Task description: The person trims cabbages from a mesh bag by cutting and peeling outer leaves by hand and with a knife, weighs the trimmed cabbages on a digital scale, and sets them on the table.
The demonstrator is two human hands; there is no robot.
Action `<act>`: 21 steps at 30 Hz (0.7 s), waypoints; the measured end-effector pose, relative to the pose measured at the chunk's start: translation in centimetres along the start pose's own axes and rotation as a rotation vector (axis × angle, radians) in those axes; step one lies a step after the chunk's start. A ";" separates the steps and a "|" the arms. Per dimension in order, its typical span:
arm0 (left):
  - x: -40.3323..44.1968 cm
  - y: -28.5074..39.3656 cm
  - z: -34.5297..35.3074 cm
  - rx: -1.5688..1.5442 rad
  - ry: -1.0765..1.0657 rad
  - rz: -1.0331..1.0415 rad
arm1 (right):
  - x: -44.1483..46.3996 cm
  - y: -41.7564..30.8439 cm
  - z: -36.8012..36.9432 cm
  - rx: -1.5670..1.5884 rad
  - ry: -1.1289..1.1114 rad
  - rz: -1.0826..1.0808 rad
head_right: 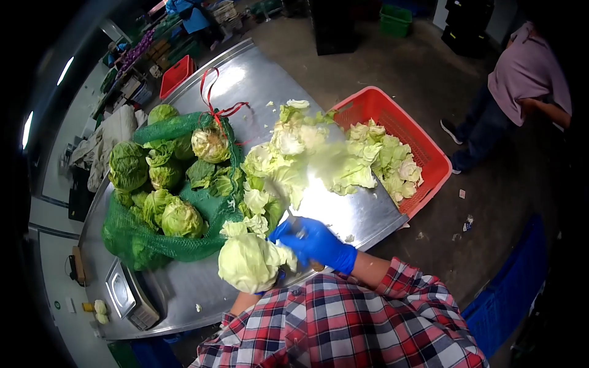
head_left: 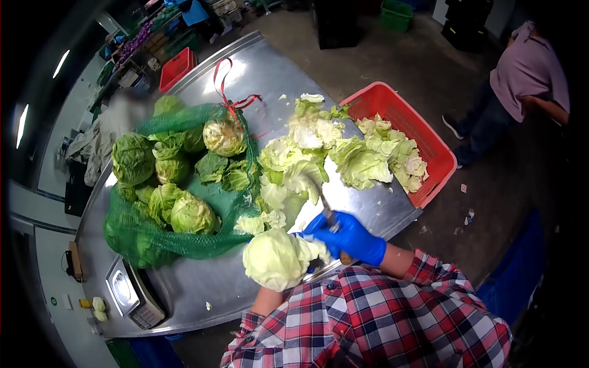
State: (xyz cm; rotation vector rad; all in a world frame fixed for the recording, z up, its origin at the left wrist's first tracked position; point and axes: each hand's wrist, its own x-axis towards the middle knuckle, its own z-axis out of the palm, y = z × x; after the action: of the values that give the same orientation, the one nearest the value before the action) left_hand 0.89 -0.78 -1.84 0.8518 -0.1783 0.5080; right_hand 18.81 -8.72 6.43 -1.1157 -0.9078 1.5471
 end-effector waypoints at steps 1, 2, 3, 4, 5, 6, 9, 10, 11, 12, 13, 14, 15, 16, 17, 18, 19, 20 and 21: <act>0.3 0.8 0.6 -0.096 -0.121 0.031 | -0.2 -0.9 -0.7 0.187 0.037 -0.014; 0.3 1.5 0.9 -0.112 -0.145 0.021 | -0.1 -1.4 -1.7 0.200 -0.032 0.091; 0.1 1.9 1.1 -0.092 -0.116 0.000 | 0.0 -2.2 -1.6 0.132 -0.122 -0.005; -0.3 2.3 1.2 -0.071 -0.085 -0.033 | 0.1 -3.0 -1.0 0.064 -0.210 -0.104; -0.7 2.5 1.2 -0.044 -0.038 -0.069 | 0.3 -2.5 -0.3 0.089 -0.287 -0.084; -0.9 2.6 1.2 -0.019 -0.003 -0.102 | 0.7 -0.8 -0.4 -0.126 -0.303 -0.182; -1.8 2.9 1.1 0.039 0.081 -0.167 | 0.7 -1.3 0.0 -0.367 -0.391 -0.360; -2.1 3.0 1.1 0.061 0.103 -0.181 | 0.5 -1.4 0.1 -0.379 -0.407 -0.378; -2.5 3.1 1.3 0.085 0.121 -0.192 | 0.3 -1.6 0.1 -0.391 -0.421 -0.395; -2.7 3.2 1.3 0.113 0.143 -0.203 | -0.1 -1.9 0.2 -0.403 -0.435 -0.411; -3.0 3.4 1.6 0.145 0.165 -0.217 | -0.5 -2.3 0.4 -0.410 -0.397 -0.399; -3.4 3.5 1.8 0.185 0.192 -0.232 | -0.9 -2.7 0.3 -0.394 -0.405 -0.339; -3.6 3.7 2.0 0.240 0.227 -0.251 | -1.4 -3.0 -0.1 -0.375 -0.413 -0.283; -3.9 3.9 2.3 0.307 0.267 -0.274 | -1.7 -3.6 -0.7 -0.365 -0.421 -0.234; -4.2 3.7 2.4 0.389 0.320 -0.300 | -2.3 -3.8 -1.0 -0.270 -0.375 -0.218; -4.8 3.2 2.2 0.450 0.402 -0.324 | -2.7 -3.3 -2.1 -0.159 -0.365 -0.167; -5.7 2.0 1.4 0.484 0.495 -0.345 | -2.9 -2.4 -3.4 -0.049 -0.356 -0.118; -7.0 0.2 0.0 0.445 0.610 -0.340 | -3.2 -2.0 -4.5 0.061 -0.345 -0.070; -9.8 -3.1 -3.2 0.156 0.739 -0.213 | -3.4 -2.2 -5.5 0.074 -0.218 0.064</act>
State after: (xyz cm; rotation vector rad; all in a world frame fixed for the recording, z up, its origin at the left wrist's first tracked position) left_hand -6.23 -3.55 -9.46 0.7733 0.6294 0.6088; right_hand 24.98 -11.34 7.57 -0.9448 -0.9584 1.7661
